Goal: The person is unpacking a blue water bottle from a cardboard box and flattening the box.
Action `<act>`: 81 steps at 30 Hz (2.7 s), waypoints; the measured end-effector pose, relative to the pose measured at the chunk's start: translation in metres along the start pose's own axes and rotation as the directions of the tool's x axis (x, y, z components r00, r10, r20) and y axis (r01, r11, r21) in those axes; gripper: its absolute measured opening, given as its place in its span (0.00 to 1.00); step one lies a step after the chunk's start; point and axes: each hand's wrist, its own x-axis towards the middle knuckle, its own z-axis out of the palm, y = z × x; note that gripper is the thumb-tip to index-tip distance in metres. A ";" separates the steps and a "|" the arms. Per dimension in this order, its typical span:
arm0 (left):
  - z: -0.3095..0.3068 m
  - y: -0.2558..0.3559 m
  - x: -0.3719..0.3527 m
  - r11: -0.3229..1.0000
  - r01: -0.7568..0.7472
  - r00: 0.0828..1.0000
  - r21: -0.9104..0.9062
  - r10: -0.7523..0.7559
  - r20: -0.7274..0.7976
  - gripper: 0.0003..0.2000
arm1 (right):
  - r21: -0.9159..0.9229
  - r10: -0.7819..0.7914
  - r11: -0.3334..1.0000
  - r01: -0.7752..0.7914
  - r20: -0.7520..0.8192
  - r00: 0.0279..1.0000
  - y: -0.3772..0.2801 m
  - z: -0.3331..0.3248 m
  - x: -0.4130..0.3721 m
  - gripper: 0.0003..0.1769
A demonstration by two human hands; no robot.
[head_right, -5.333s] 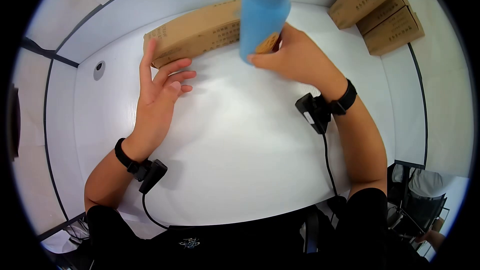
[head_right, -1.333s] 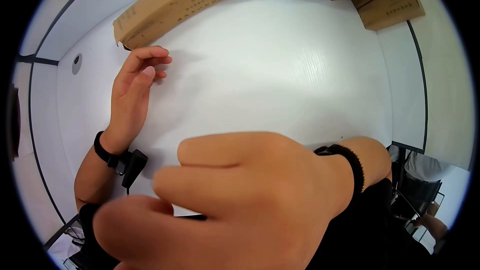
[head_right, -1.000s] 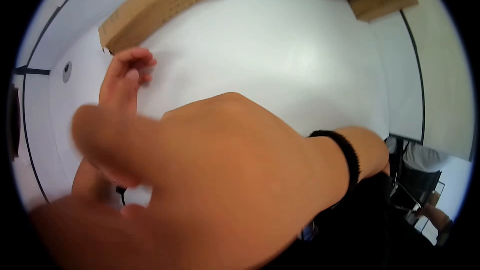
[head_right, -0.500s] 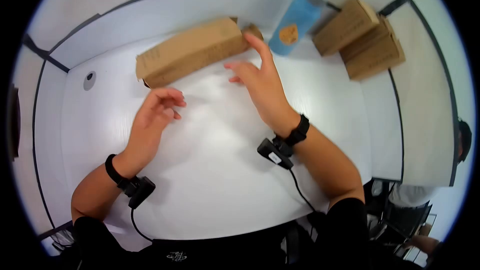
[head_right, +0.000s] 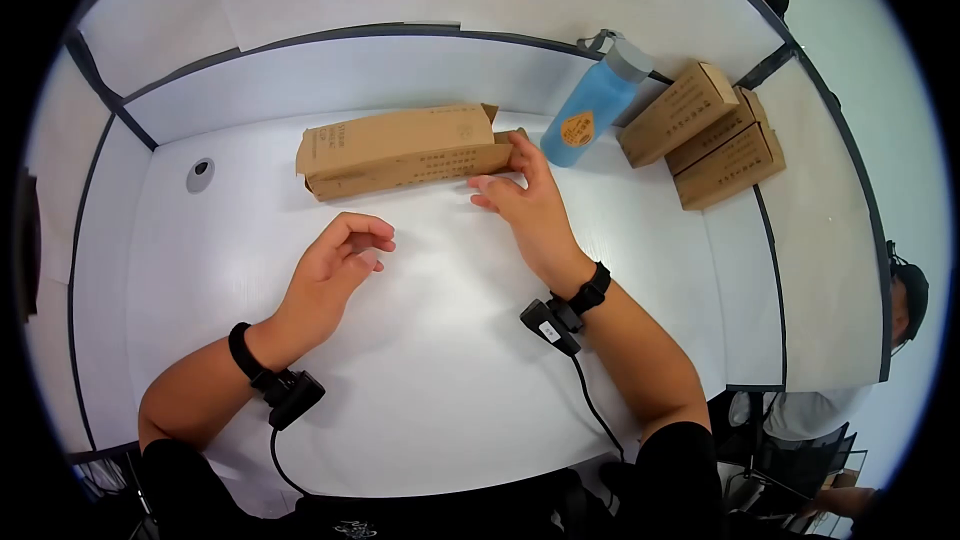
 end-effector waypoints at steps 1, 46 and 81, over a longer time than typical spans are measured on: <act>-0.001 0.000 0.000 1.000 0.005 1.000 0.006 -0.005 0.012 0.15 | -0.033 0.002 0.999 -0.002 0.002 1.000 0.002 -0.001 -0.001 0.37; -0.002 -0.001 0.009 0.979 0.014 0.999 -0.201 -0.021 -0.033 0.27 | 0.106 -0.156 0.974 0.202 -0.336 0.929 0.010 -0.014 0.005 0.13; 0.011 0.018 0.010 0.997 0.073 0.995 -0.012 -0.074 -0.064 0.23 | -0.096 -0.163 0.983 0.155 -0.085 0.983 0.001 -0.003 -0.003 0.56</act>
